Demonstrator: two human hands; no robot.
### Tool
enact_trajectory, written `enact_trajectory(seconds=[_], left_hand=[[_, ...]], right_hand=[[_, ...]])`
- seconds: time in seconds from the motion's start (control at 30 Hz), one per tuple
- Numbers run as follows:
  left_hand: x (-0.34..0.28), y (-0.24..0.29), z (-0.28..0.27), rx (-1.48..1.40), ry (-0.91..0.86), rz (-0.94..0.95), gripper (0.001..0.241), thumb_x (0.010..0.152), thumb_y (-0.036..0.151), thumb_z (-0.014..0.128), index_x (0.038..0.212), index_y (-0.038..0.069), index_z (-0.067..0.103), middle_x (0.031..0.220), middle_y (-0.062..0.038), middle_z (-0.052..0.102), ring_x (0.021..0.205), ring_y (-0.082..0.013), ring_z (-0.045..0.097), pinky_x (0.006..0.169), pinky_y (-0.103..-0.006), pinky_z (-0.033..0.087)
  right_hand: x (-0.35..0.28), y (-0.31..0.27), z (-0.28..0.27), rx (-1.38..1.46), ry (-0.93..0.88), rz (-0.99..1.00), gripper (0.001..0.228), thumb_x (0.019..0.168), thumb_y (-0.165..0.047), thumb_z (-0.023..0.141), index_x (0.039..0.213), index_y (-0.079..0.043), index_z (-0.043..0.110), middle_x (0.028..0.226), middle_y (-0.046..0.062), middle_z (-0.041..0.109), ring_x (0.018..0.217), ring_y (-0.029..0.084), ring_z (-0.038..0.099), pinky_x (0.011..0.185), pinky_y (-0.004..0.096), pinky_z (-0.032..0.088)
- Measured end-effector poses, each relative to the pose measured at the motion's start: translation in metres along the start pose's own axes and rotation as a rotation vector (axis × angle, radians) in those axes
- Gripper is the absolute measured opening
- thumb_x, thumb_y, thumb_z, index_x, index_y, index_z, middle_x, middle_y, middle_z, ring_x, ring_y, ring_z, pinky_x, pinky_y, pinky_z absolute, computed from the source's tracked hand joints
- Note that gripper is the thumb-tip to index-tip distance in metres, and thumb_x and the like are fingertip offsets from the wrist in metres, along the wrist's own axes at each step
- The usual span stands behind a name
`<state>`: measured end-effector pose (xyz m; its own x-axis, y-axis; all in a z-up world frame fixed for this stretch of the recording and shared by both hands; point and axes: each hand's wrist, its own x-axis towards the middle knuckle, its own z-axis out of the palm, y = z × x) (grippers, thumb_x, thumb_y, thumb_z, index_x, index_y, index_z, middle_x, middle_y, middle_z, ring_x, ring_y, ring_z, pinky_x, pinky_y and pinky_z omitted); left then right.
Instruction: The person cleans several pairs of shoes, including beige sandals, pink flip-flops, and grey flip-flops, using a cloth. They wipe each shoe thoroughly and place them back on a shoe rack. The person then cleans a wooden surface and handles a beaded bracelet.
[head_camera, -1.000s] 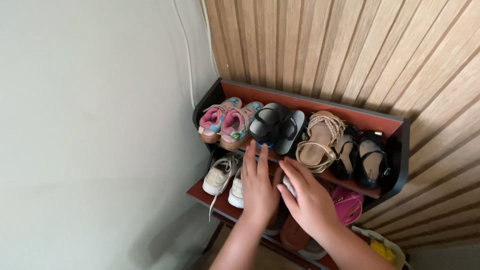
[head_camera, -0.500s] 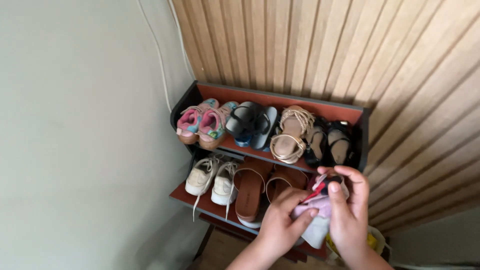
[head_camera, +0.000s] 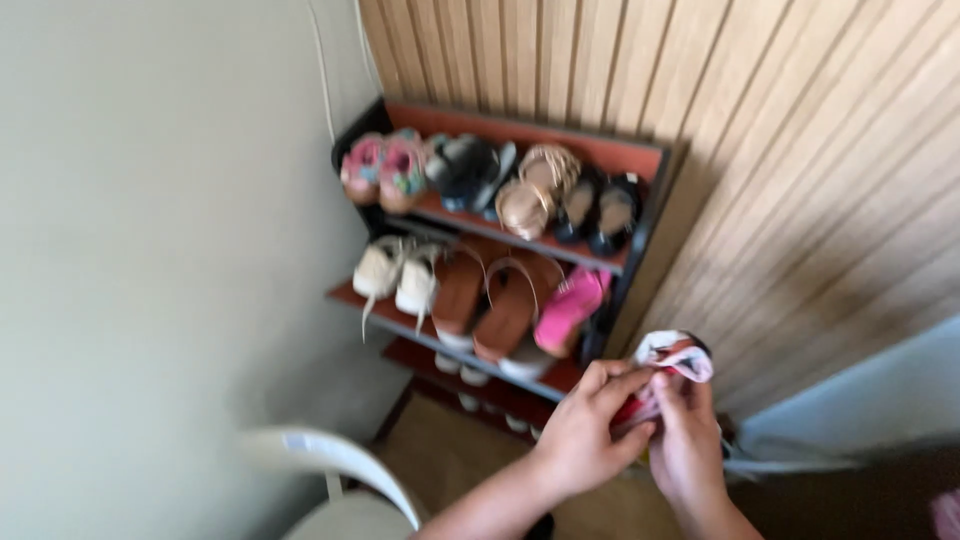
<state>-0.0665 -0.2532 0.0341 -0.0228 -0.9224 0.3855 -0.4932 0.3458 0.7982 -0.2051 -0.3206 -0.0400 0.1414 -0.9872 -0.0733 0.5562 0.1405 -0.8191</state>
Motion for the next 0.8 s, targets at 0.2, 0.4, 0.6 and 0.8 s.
enact_trajectory(seconds=[0.2, 0.4, 0.6, 0.8], left_hand=[[-0.051, 0.015, 0.071, -0.007, 0.120, -0.131, 0.055, 0.088, 0.030, 0.073, 0.134, 0.003, 0.058, 0.129, -0.018, 0.056, 0.111, -0.0346, 0.063, 0.094, -0.0393, 0.054], [-0.093, 0.039, 0.100, -0.116, -0.008, -0.251, 0.057, 0.085, 0.031, 0.074, 0.136, 0.009, 0.060, 0.120, -0.015, 0.061, 0.102, -0.0297, 0.066, 0.090, -0.0374, 0.054], [-0.122, 0.041, 0.120, -0.232, -0.012, -0.257, 0.052, 0.083, 0.026, 0.079, 0.126, 0.001, 0.064, 0.114, -0.012, 0.065, 0.095, -0.0229, 0.065, 0.085, -0.0320, 0.054], [-0.167, 0.049, 0.110, -0.705, -0.117, -0.447, 0.023, 0.098, 0.013, 0.068, 0.107, -0.008, 0.065, 0.107, -0.010, 0.054, 0.044, -0.0123, 0.055, 0.035, -0.0256, 0.043]], right_hand=[[-0.087, -0.033, -0.062, 0.014, -0.014, 0.071, 0.038, 0.104, -0.003, 0.042, 0.140, 0.002, 0.051, 0.133, 0.018, 0.059, 0.117, 0.023, 0.055, 0.101, 0.034, 0.041], [-0.141, -0.041, -0.110, -0.012, 0.133, 0.200, 0.048, 0.102, 0.000, 0.036, 0.149, 0.006, 0.044, 0.139, 0.023, 0.053, 0.121, 0.027, 0.051, 0.103, 0.037, 0.040], [-0.190, -0.066, -0.105, 0.003, 0.081, 0.176, 0.054, 0.100, -0.005, 0.038, 0.153, 0.006, 0.042, 0.154, 0.021, 0.049, 0.134, 0.027, 0.047, 0.109, 0.038, 0.036], [-0.232, -0.020, -0.148, -0.071, 0.175, 0.063, 0.042, 0.101, -0.006, 0.053, 0.142, 0.005, 0.056, 0.131, 0.018, 0.064, 0.109, 0.022, 0.060, 0.093, 0.032, 0.048]])
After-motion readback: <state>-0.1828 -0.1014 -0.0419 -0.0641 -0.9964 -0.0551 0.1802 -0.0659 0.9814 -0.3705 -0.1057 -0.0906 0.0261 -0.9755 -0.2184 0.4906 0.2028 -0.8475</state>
